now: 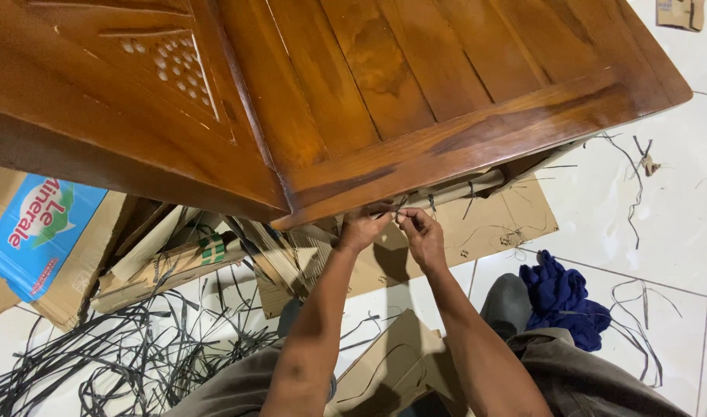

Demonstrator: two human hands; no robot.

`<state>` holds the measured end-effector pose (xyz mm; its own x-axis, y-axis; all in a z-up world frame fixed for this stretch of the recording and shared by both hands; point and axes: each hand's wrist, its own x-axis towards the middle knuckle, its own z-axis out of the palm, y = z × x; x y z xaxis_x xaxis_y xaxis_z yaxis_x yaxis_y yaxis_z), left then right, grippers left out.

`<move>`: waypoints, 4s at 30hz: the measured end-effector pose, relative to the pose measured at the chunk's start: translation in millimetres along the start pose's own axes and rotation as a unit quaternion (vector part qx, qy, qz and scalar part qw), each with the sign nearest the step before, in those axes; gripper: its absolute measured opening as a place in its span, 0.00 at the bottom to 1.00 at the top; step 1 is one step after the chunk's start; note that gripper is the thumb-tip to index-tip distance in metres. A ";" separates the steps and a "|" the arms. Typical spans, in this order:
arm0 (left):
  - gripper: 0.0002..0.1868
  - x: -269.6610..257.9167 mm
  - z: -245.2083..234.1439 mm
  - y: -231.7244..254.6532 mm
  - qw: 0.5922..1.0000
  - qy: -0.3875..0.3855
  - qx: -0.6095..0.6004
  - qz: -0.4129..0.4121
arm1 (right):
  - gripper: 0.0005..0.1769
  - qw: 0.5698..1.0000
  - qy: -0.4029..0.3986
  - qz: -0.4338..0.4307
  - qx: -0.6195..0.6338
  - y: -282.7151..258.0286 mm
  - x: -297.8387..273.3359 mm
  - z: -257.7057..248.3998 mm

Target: Wrapping a wooden chair frame with black synthetic rattan strips

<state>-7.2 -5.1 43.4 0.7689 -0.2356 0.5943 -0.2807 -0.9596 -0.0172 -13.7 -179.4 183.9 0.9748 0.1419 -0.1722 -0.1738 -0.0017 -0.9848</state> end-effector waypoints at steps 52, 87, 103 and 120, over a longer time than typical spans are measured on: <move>0.08 66.1 -103.6 24.1 0.874 -0.054 -0.355 -0.328 | 0.05 0.978 0.102 0.011 -0.184 15.8 -64.1 19.5; 0.11 -174.6 -170.1 31.2 0.799 -0.259 -0.262 -0.474 | 0.14 0.805 -0.254 0.111 -0.524 90.9 -151.2 -25.5; 0.03 -216.5 -139.7 54.0 0.856 -0.375 -0.050 -0.353 | 0.13 0.824 -0.253 0.112 -0.494 82.0 -159.8 -30.5; 0.19 -58.2 -212.6 8.7 0.556 -0.179 -0.573 -0.576 | 0.19 0.900 -0.165 0.171 -0.365 52.4 -147.0 7.0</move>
<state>-176.5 32.9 179.5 0.8252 0.2210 -0.5197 0.4912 0.1732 0.8536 -167.1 -193.4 157.8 0.7658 0.2958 -0.5711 -0.2000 -0.7344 -0.6486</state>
